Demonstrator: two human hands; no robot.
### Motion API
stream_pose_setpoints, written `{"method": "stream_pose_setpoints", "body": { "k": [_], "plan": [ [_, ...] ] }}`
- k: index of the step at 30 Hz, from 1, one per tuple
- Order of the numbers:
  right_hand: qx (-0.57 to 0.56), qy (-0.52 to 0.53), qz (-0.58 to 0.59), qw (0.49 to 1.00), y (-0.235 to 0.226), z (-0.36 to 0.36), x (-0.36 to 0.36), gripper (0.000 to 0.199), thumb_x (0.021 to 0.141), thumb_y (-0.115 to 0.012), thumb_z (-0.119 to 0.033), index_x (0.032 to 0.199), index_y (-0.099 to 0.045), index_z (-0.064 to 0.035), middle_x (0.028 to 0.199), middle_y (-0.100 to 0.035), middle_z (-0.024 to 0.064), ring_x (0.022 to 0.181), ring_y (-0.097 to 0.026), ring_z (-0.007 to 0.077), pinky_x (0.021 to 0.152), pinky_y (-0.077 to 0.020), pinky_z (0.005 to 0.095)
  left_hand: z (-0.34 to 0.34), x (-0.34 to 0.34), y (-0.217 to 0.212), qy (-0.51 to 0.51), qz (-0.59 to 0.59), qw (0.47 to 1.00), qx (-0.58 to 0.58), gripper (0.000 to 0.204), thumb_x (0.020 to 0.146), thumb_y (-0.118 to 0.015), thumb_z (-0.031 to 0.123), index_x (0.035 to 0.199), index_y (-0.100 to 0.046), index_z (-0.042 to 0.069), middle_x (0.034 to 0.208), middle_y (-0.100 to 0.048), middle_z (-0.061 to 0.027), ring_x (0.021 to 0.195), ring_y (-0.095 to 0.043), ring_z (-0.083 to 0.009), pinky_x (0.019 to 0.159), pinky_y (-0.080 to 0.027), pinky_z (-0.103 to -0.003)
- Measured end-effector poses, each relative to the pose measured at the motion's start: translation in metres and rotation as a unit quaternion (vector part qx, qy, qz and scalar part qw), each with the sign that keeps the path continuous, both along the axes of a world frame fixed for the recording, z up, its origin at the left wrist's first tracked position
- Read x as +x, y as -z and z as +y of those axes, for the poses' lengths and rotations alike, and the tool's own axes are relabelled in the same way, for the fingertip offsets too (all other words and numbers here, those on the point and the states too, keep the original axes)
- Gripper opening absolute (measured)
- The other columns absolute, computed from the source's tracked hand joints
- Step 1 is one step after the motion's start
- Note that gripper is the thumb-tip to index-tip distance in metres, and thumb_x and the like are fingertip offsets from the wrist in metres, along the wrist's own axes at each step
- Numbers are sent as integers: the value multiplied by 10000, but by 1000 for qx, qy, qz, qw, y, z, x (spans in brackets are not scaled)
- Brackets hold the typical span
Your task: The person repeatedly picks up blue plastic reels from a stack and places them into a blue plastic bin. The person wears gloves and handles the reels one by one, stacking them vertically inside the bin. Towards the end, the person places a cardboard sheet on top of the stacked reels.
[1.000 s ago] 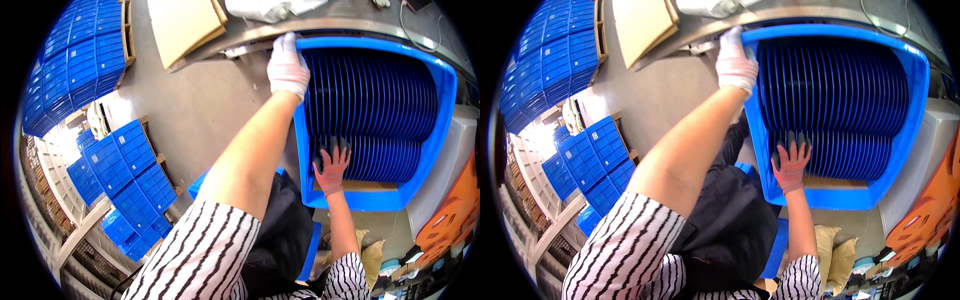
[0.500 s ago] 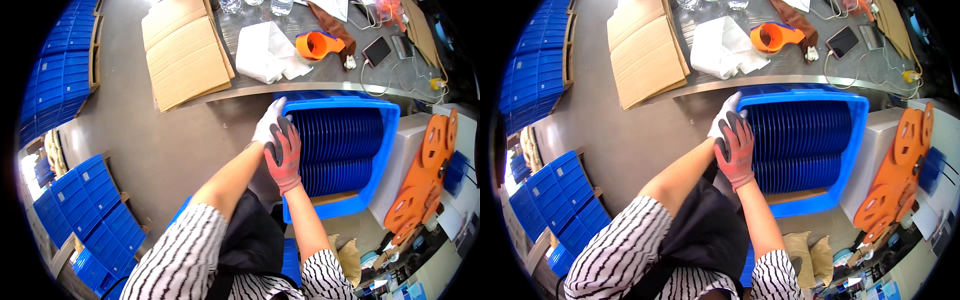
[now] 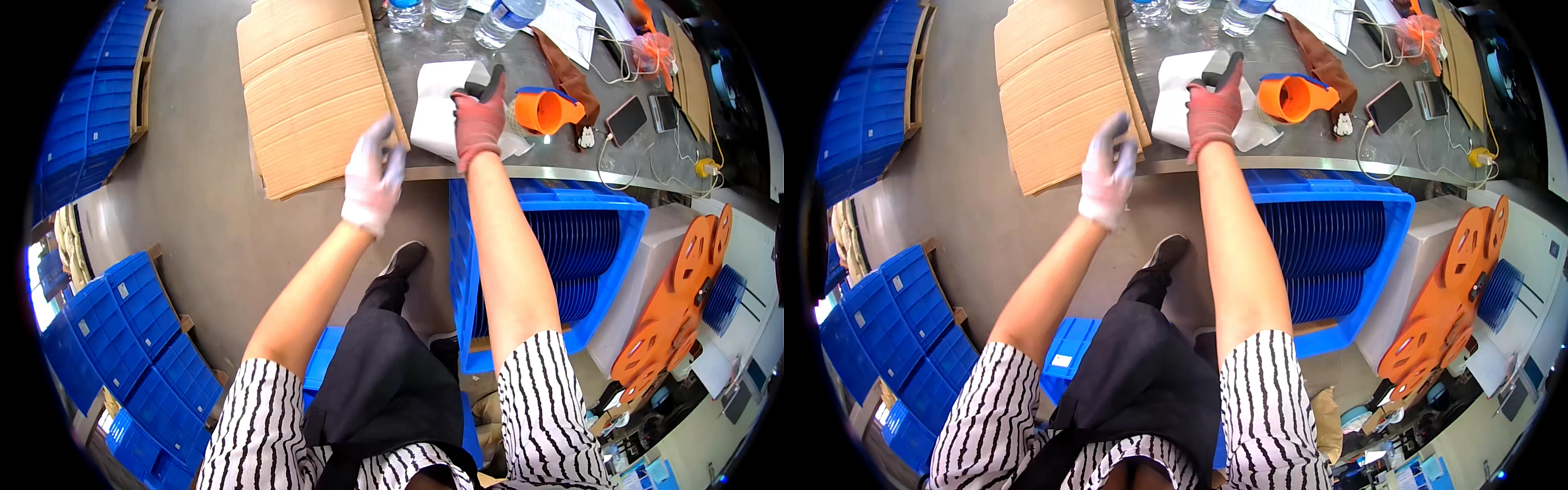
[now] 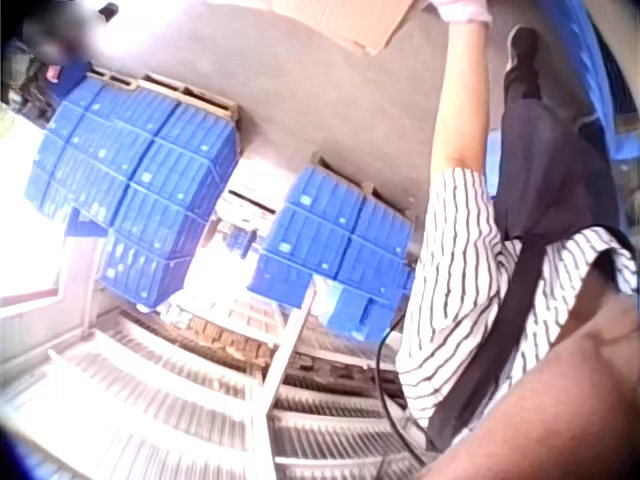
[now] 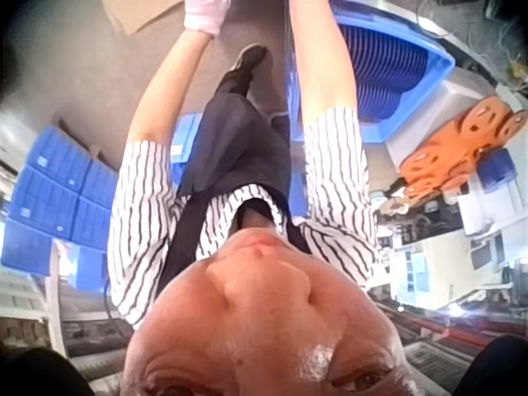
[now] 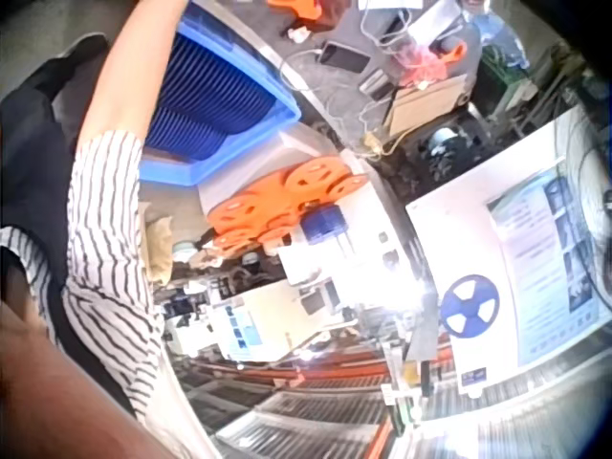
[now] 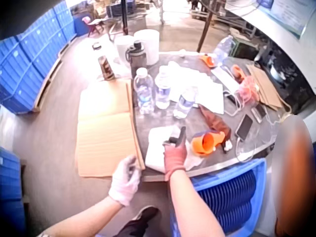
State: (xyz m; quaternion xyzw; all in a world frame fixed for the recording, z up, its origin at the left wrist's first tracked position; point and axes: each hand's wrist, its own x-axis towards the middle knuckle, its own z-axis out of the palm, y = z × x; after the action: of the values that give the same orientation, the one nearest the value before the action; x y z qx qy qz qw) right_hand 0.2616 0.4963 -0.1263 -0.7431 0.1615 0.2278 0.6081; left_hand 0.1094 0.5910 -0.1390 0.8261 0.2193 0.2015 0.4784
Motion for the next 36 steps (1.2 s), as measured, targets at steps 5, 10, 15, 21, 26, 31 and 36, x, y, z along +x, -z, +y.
{"method": "stream_pose_setpoints", "body": {
  "k": [5,10,15,21,26,31,36],
  "plan": [
    [247,34,-116,961,23,-32,-10,876,731,-609,144,1487,-357,-219,1028,-580,19,741,-528,98,618,-472,239,13,93,-30,9,156,968,-198,795,828,-721,88,1500,-300,145,1274,-587,-173,1069,-617,-233,907,-502,-345],
    [252,-43,-128,958,12,-56,-16,762,761,-600,110,1451,-415,-157,1050,-574,32,901,-551,131,790,-478,264,32,103,-2,217,64,877,-424,854,766,-703,-62,1502,-302,104,1212,-621,-126,1065,-581,-179,925,-471,-283],
    [-86,-40,-367,925,-11,-60,-21,550,745,-775,-208,1251,-584,-107,1313,-503,163,1235,-459,337,1031,-373,442,20,94,-8,210,52,877,-429,808,743,-567,-203,1473,-379,88,1286,-573,-73,1052,-589,-138,915,-471,-261],
    [-304,-186,-438,826,-8,-51,-15,567,629,-847,-420,1120,-663,-202,1414,-434,129,1340,-316,406,1089,-267,515,3,88,-13,208,30,859,-466,831,741,-473,-231,1490,-354,108,1357,-531,-69,1093,-559,-118,940,-441,-245],
    [-303,-205,-396,843,-7,-47,-11,456,631,-844,-247,1043,-678,-144,1383,-509,37,1313,-379,345,1082,-330,466,3,88,-8,206,23,858,-470,761,767,-455,-177,1477,-369,87,1249,-598,-89,1085,-559,-122,940,-421,-229],
    [-260,-192,-400,858,0,-44,-11,409,622,-821,-162,997,-663,-115,1354,-536,26,1300,-400,327,1082,-328,454,11,93,-8,190,65,795,-573,465,879,-563,79,1343,-547,107,1084,-665,-63,987,-596,-135,889,-463,-285],
    [-270,-218,-477,808,5,-46,-16,394,602,-825,-202,961,-668,-245,1316,-535,16,1294,-399,318,1095,-248,540,13,98,8,119,179,812,-543,265,946,-505,280,1007,-689,100,871,-650,-19,775,-558,-121,730,-469,-296]
  ]
}}
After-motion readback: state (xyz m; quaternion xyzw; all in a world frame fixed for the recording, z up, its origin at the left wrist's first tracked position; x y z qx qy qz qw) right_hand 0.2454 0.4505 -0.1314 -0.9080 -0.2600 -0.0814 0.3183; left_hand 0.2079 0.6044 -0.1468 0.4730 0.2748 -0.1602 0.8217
